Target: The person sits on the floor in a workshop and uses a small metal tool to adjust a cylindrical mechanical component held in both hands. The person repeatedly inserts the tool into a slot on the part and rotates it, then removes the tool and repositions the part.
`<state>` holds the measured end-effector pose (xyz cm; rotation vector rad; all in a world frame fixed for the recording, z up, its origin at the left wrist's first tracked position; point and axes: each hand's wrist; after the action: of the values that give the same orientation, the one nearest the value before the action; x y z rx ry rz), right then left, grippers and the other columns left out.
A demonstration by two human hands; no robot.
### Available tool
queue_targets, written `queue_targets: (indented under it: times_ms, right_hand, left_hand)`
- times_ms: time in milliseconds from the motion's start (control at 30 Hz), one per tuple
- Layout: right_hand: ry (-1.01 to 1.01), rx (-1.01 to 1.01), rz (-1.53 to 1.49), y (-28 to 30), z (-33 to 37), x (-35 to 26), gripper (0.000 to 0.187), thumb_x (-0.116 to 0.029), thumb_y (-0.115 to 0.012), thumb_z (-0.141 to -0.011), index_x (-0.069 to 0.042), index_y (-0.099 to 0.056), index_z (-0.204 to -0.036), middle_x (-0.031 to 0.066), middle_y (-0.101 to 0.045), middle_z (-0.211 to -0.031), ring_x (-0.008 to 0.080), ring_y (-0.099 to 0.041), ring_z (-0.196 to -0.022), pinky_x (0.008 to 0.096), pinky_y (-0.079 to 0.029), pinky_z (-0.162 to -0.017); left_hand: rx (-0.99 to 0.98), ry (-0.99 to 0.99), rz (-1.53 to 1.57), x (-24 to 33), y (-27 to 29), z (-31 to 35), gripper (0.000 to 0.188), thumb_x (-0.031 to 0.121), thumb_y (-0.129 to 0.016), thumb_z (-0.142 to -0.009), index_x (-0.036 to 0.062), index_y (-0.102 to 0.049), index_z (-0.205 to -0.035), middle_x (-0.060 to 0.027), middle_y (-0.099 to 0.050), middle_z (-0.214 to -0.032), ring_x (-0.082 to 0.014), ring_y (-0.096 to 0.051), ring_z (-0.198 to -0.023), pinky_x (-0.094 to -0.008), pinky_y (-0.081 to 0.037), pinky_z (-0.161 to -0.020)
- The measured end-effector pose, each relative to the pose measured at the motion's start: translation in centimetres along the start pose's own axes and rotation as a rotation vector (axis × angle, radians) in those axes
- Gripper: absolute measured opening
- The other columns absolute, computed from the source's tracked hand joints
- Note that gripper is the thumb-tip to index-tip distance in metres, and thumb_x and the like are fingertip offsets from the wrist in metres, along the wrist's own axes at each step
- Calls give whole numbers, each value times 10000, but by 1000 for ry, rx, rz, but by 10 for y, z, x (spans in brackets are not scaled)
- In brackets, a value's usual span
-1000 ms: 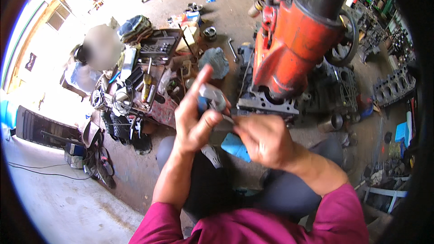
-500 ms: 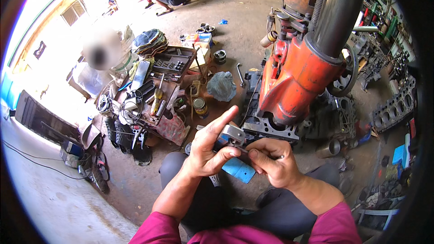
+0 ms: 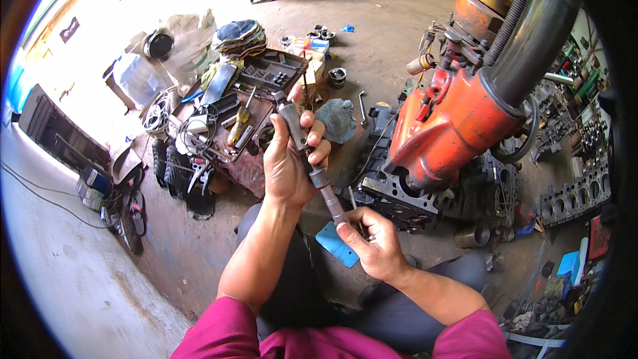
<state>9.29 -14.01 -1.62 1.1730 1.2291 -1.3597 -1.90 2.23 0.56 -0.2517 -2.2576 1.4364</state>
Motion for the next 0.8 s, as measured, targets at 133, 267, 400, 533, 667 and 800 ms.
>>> queue_targets:
  times_ms: [133,267,400,533,667,800]
  right_hand:
    - [36,60,-4,-3,2,3,228,-223,-739,-908,-44,-598,-925,-87,-467,-734,14,-383,-652,199,-316,-569]
    - [-101,-35,-244,-5,3,12,236,-265,-697,-940,-57,-586,-950,-72,-483,-705,24,-430,-630,208,-350,-559]
    - [-200,-168,-623,-7,6,16,277,-304,-535,-1028,-32,-575,-995,2,-516,-761,68,-450,-592,227,-376,-546]
    - [-265,-236,-780,-10,7,13,371,-363,-440,-1051,-19,-575,-1019,36,-516,-780,118,-463,-585,275,-395,-580]
    - [-274,-284,-825,-11,6,12,410,-397,-418,-1050,-20,-574,-1015,44,-506,-769,140,-462,-579,292,-388,-585]
    - [-271,-300,-825,-11,6,13,423,-412,-411,-1048,-23,-571,-1012,46,-501,-766,140,-457,-577,292,-382,-582]
  left_hand:
    - [-129,81,-31,7,3,1,597,473,-438,-1021,190,-283,-1523,4,-496,-971,-101,-438,-696,-224,-416,-576]
    - [-36,43,100,8,5,-1,578,471,-435,-1023,149,-329,-1491,-4,-502,-974,-106,-451,-735,-219,-418,-565]
    - [-5,10,162,6,2,1,611,428,-474,-1019,49,-334,-1478,-22,-478,-930,-109,-402,-741,-223,-395,-566]
    - [-21,42,190,7,-2,0,593,457,-472,-1012,95,-358,-1468,-21,-520,-946,-115,-459,-769,-230,-408,-563]
    - [13,27,193,6,-4,0,599,434,-489,-1011,47,-371,-1453,-28,-487,-932,-112,-406,-747,-224,-389,-546]
    - [12,21,191,5,-5,1,602,437,-496,-1008,43,-376,-1447,-31,-489,-931,-116,-407,-745,-223,-389,-544]
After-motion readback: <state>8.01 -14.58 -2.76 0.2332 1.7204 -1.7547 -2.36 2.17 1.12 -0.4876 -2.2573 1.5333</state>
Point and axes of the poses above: each hand's wrist, its own z-axis away from the middle knuckle, its own y-axis out of the back of the hand, x = y × z
